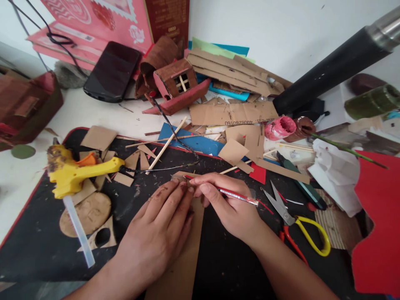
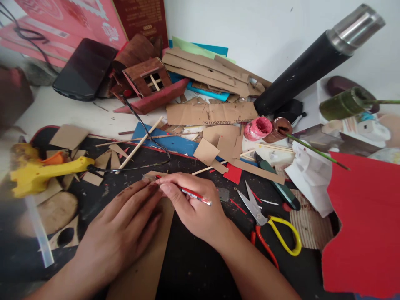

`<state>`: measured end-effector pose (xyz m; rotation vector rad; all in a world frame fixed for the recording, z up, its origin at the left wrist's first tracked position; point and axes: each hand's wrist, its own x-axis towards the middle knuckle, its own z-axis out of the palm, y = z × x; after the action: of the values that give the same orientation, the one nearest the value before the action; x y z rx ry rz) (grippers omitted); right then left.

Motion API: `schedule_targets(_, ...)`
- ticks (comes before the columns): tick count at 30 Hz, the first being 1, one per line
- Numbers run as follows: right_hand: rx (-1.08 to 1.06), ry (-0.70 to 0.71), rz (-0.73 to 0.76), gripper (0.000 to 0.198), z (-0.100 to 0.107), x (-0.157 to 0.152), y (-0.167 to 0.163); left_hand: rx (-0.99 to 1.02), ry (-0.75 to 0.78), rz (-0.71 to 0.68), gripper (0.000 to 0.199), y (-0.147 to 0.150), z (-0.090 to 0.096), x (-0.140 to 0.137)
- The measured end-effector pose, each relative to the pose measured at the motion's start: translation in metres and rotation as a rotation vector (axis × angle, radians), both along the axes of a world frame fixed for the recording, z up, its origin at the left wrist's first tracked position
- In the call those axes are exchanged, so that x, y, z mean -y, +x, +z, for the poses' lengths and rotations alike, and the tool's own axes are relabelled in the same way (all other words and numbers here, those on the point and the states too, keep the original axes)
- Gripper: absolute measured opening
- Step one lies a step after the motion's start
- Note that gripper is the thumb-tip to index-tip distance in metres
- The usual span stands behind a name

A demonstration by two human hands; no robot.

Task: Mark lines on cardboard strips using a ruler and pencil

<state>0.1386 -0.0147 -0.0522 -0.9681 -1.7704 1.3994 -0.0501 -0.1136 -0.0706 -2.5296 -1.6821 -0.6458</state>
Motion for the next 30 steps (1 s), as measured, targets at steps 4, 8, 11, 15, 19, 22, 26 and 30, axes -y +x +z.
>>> schedule_targets(4,-0.047,-0.012,-0.008,0.019,-0.0014,0.0006,0.0014,-0.002,-0.01,-0.003,0.039,-0.0012,-0.0021,0.0015)
schedule_targets(8,-0.102,-0.083,-0.064,0.023,-0.0048,0.0035,0.0053,-0.002,-0.02,-0.007,0.043,-0.0023,-0.0034,0.0025)
schedule_targets(11,-0.103,-0.15,-0.121,0.027,-0.0063,0.0063,0.0073,-0.017,-0.026,-0.013,0.043,-0.003,-0.0039,0.003)
schedule_targets(15,-0.107,-0.192,-0.17,0.034,-0.0056,0.0075,0.008,-0.034,-0.026,-0.013,0.044,-0.0032,-0.004,0.0027)
schedule_targets(19,-0.095,-0.198,-0.167,0.037,-0.0042,0.0069,0.0081,-0.037,-0.018,-0.004,0.041,-0.0027,-0.003,0.0015)
schedule_targets(22,-0.078,-0.186,-0.157,0.038,-0.0041,0.0072,0.0083,-0.043,-0.015,-0.006,0.039,-0.0027,-0.0028,0.001)
schedule_targets(26,-0.07,-0.165,-0.148,0.038,-0.0044,0.0075,0.0083,-0.043,-0.016,-0.008,0.04,-0.0035,-0.003,0.0012)
schedule_targets(30,-0.06,-0.164,-0.149,0.037,-0.0043,0.0067,0.008,-0.039,-0.024,-0.009,0.042,-0.004,-0.0034,0.0018)
